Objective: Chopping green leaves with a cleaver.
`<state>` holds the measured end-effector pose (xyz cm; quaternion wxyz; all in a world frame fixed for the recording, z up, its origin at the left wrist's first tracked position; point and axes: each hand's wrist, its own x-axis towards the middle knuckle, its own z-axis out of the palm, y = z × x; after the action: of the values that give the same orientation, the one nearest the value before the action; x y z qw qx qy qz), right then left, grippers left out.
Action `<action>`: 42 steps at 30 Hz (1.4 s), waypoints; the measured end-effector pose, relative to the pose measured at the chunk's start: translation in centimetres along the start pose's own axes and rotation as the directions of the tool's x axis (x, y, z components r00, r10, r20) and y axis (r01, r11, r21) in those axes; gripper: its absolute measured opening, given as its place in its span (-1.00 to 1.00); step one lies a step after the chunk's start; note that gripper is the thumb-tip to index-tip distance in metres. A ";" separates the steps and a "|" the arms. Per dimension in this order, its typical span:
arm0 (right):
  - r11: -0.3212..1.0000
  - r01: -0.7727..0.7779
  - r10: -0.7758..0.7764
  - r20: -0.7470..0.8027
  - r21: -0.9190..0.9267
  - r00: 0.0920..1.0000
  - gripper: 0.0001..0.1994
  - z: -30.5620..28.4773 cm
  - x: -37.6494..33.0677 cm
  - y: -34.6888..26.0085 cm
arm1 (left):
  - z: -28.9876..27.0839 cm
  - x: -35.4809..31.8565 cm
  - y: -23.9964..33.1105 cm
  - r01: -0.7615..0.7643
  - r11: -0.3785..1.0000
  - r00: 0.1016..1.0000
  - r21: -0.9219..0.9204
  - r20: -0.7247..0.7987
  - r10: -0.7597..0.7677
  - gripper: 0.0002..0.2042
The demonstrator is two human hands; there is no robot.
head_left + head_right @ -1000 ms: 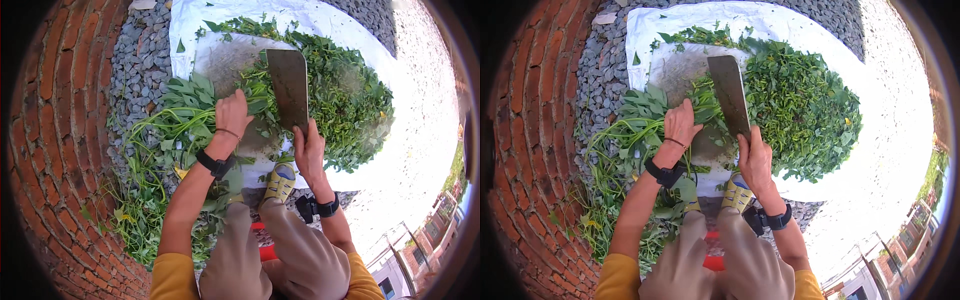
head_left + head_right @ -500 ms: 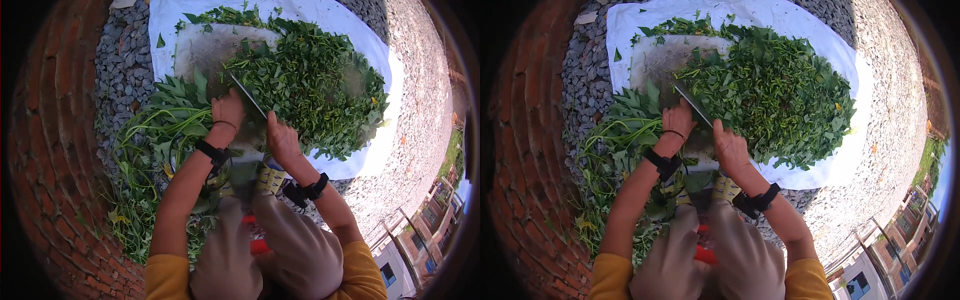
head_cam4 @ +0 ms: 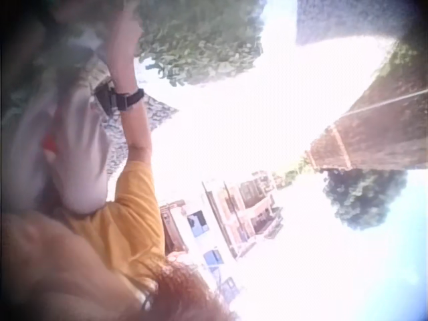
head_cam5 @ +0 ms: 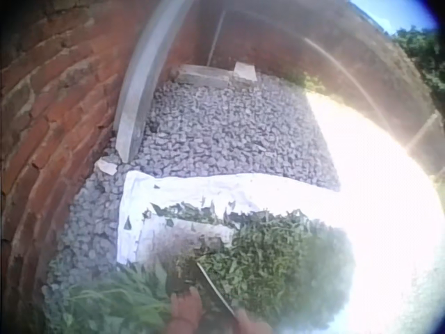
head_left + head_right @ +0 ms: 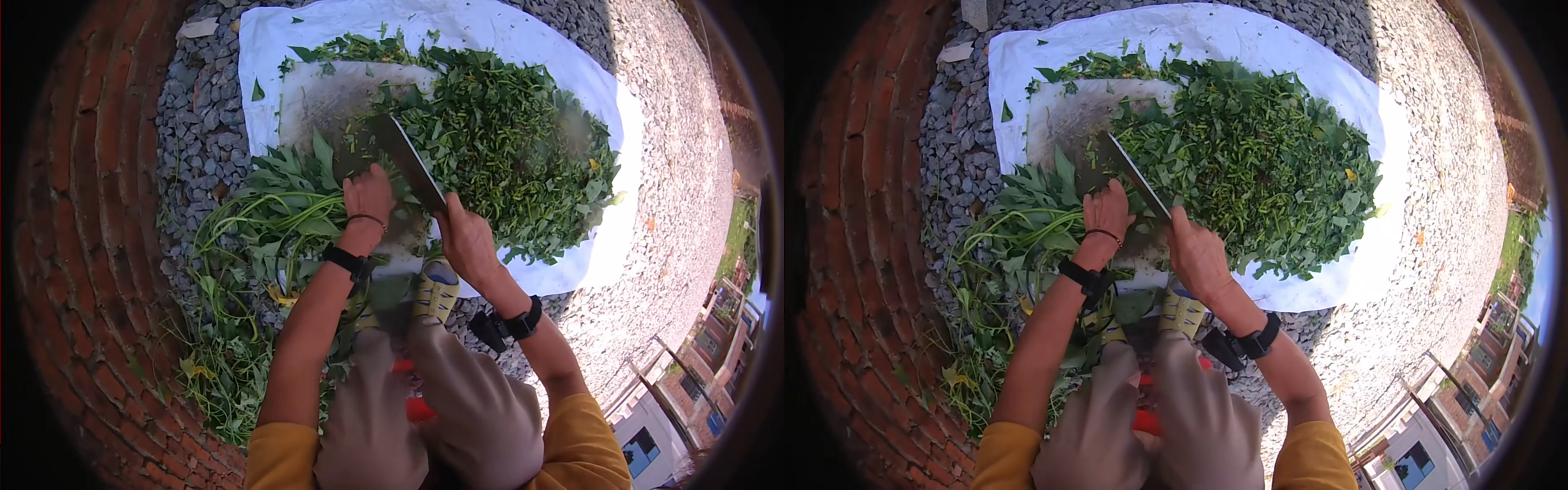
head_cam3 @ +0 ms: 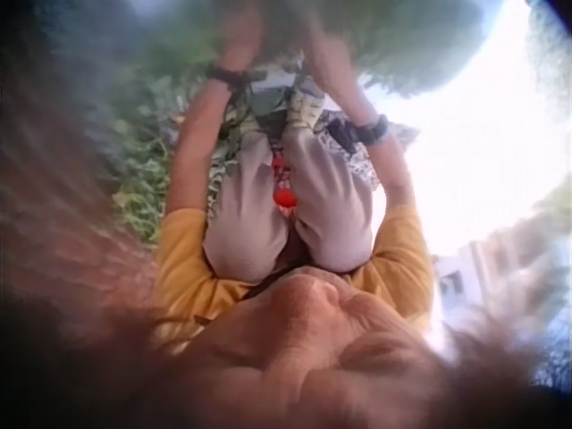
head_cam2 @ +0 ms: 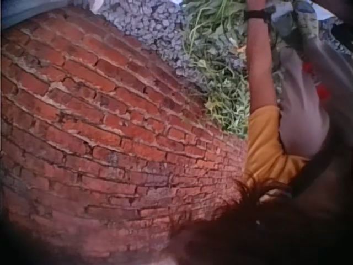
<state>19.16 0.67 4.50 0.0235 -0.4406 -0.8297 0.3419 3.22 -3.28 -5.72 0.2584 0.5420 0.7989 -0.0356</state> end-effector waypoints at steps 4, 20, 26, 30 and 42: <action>0.984 -0.079 0.105 0.158 -0.162 0.982 -0.75 0.6 -2.3 0.4 | 0.4 0.2 0.1 0.034 0.999 0.999 -0.003 0.001 -0.034 -0.43; 0.995 -0.094 0.093 -0.034 -0.039 0.995 -0.79 6.9 3.0 1.7 | 0.2 -0.5 -0.3 -0.017 1.000 0.998 -0.019 -0.059 0.016 -0.48; 0.938 -0.331 0.298 -0.247 -0.105 0.922 -0.81 2.1 2.0 6.6 | 0.5 -0.7 -0.7 -0.069 0.998 0.995 -0.005 -0.071 0.069 -0.43; 0.890 -0.423 0.340 -0.370 -0.169 0.864 -0.82 -1.2 -0.6 9.4 | 0.4 -0.7 -0.9 -0.085 0.996 0.994 -0.008 -0.068 0.084 -0.42; 0.782 -0.506 0.285 -0.513 -0.363 0.809 -0.82 -8.6 -6.0 14.2 | 0.2 -0.9 -0.9 -0.081 0.996 0.994 -0.042 -0.078 0.078 -0.41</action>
<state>35.92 6.26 4.34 0.0212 -0.6646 -0.7468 0.0142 2.77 -4.48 -5.73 0.2410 0.5684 0.7866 0.0134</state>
